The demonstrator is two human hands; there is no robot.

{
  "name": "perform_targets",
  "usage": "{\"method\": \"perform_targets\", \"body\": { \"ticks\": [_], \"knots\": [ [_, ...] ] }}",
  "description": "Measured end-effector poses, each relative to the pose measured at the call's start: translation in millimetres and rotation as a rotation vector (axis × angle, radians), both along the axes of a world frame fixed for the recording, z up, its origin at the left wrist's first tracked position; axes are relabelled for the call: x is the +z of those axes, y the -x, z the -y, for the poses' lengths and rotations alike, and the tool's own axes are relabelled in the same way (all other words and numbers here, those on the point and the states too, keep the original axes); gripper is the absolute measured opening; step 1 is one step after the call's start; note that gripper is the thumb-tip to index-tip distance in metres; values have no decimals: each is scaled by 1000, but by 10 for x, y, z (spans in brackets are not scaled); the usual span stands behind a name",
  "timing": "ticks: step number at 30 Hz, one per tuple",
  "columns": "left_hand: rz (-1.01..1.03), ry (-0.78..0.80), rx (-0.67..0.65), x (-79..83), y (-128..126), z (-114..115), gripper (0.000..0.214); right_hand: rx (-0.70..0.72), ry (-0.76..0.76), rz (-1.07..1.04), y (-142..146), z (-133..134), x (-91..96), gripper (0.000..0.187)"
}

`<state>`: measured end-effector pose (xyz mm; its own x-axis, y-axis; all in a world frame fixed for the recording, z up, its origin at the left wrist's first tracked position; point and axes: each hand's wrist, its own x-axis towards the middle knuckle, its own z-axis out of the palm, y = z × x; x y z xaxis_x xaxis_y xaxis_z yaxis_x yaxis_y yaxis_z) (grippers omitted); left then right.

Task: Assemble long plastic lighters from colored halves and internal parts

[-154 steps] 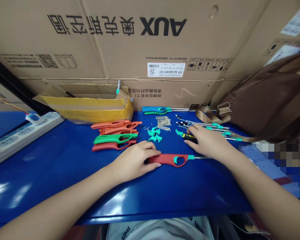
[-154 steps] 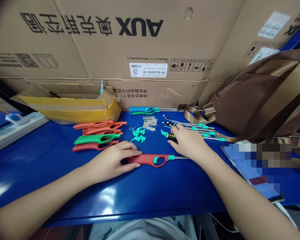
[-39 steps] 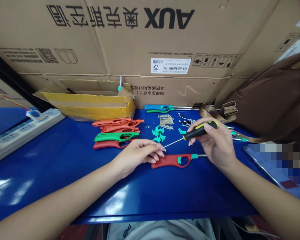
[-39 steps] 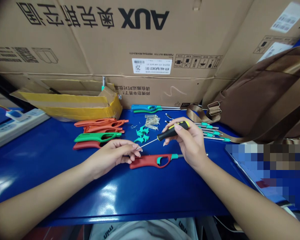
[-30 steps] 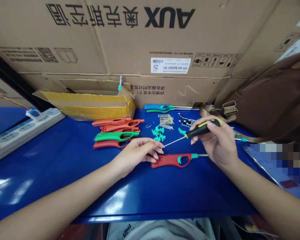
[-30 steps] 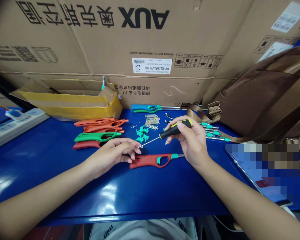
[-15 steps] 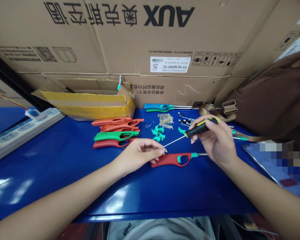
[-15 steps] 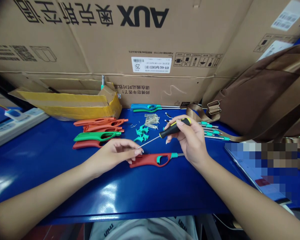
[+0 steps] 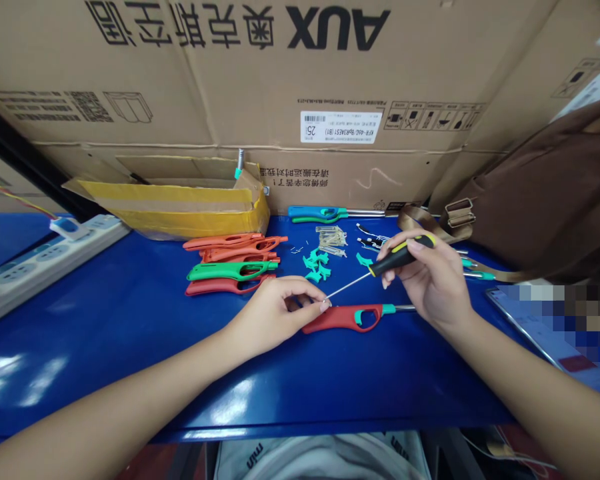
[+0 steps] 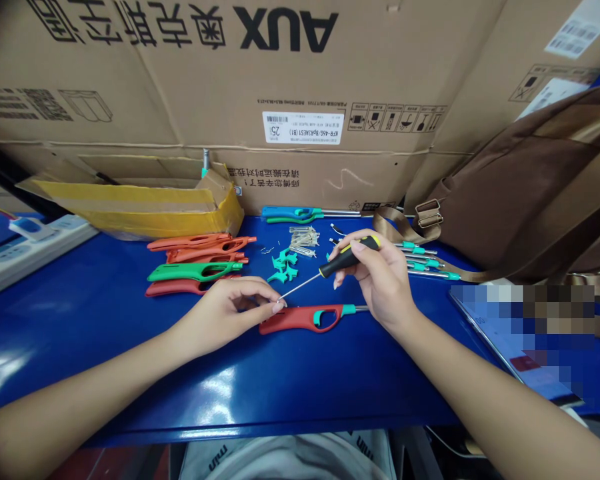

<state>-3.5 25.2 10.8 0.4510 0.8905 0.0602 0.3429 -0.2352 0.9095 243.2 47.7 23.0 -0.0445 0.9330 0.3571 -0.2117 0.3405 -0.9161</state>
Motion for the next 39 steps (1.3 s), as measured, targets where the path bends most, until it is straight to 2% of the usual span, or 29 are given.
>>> {"method": "perform_targets", "body": {
  "ticks": [32,39],
  "knots": [
    [-28,-14,-15,-17,10,-8,18,6,-31,40,-2,24,28,14],
    [-74,-90,-26,-17,20,-14,17,4,-58,73,6,40,50,15]
  ]
}}
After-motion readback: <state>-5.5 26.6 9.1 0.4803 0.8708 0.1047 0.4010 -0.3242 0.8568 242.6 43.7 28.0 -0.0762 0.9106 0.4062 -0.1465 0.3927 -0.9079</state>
